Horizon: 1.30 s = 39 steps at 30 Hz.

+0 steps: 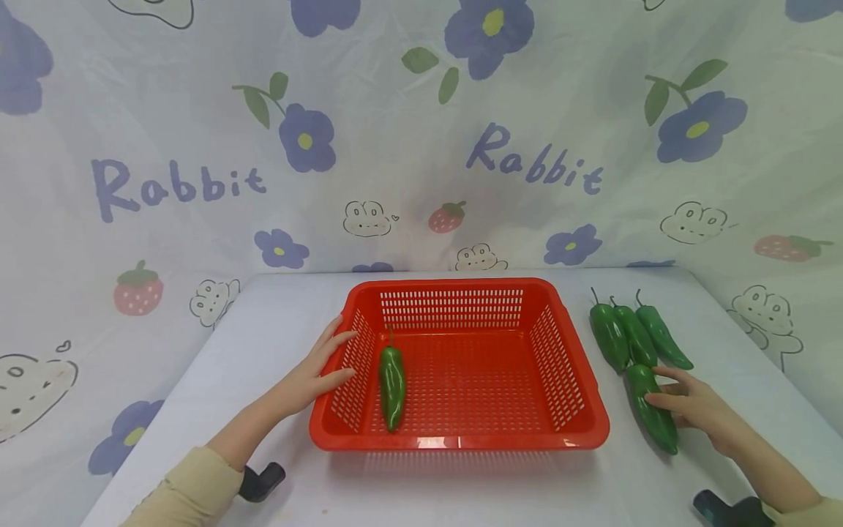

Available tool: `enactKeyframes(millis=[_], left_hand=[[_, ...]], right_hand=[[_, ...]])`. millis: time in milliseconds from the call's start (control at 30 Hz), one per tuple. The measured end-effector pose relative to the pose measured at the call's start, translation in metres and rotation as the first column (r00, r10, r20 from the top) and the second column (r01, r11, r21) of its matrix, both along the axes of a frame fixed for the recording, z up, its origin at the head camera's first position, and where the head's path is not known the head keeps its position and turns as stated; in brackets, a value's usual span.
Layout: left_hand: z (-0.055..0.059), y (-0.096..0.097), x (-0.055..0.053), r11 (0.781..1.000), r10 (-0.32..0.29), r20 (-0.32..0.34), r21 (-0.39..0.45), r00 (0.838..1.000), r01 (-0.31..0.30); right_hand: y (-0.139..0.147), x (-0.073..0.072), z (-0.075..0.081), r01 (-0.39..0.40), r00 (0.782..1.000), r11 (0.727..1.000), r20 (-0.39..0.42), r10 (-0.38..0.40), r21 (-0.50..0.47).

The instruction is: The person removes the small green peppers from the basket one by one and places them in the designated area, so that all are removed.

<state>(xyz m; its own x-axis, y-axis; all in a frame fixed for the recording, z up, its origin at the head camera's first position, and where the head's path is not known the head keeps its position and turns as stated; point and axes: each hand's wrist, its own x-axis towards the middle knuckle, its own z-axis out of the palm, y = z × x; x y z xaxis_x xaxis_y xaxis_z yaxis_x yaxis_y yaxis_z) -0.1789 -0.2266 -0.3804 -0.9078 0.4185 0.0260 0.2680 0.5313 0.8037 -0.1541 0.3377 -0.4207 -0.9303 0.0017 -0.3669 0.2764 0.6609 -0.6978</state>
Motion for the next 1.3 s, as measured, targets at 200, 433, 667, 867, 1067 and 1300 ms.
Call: enactKeyframes(millis=[200,433,667,867,1067,1300], left_hand=[[0.0001,0.0011,-0.0004,1.000,0.008,0.002,-0.001,1.000,-0.008],[-0.0009,0.0011,-0.0009,1.000,0.008,0.000,0.000,1.000,-0.008],[-0.0010,0.0005,-0.0001,1.000,0.011,-0.007,-0.004,1.000,-0.011],[-0.0015,0.0009,-0.0002,1.000,0.011,-0.016,-0.012,1.000,-0.012],[-0.0021,0.0011,-0.0004,1.000,0.013,-0.006,-0.006,1.000,-0.013],[-0.0015,0.0014,-0.0001,1.000,0.000,-0.008,0.006,1.000,0.000]], right_hand=[[0.0011,-0.0022,-0.0015,0.004,1.000,1.000,-0.008,-0.004,0.018],[0.0012,-0.0040,-0.0006,-0.004,1.000,0.999,-0.019,0.004,0.040],[0.0015,-0.0046,-0.0024,0.007,1.000,0.998,-0.003,-0.007,0.060],[0.0033,-0.0051,-0.0019,0.014,1.000,0.998,-0.010,-0.013,0.067],[0.0023,-0.0038,0.0012,0.009,1.000,0.997,-0.017,-0.007,0.075],[0.0050,-0.0062,0.0062,-0.005,1.000,0.996,-0.008,0.006,0.093]])
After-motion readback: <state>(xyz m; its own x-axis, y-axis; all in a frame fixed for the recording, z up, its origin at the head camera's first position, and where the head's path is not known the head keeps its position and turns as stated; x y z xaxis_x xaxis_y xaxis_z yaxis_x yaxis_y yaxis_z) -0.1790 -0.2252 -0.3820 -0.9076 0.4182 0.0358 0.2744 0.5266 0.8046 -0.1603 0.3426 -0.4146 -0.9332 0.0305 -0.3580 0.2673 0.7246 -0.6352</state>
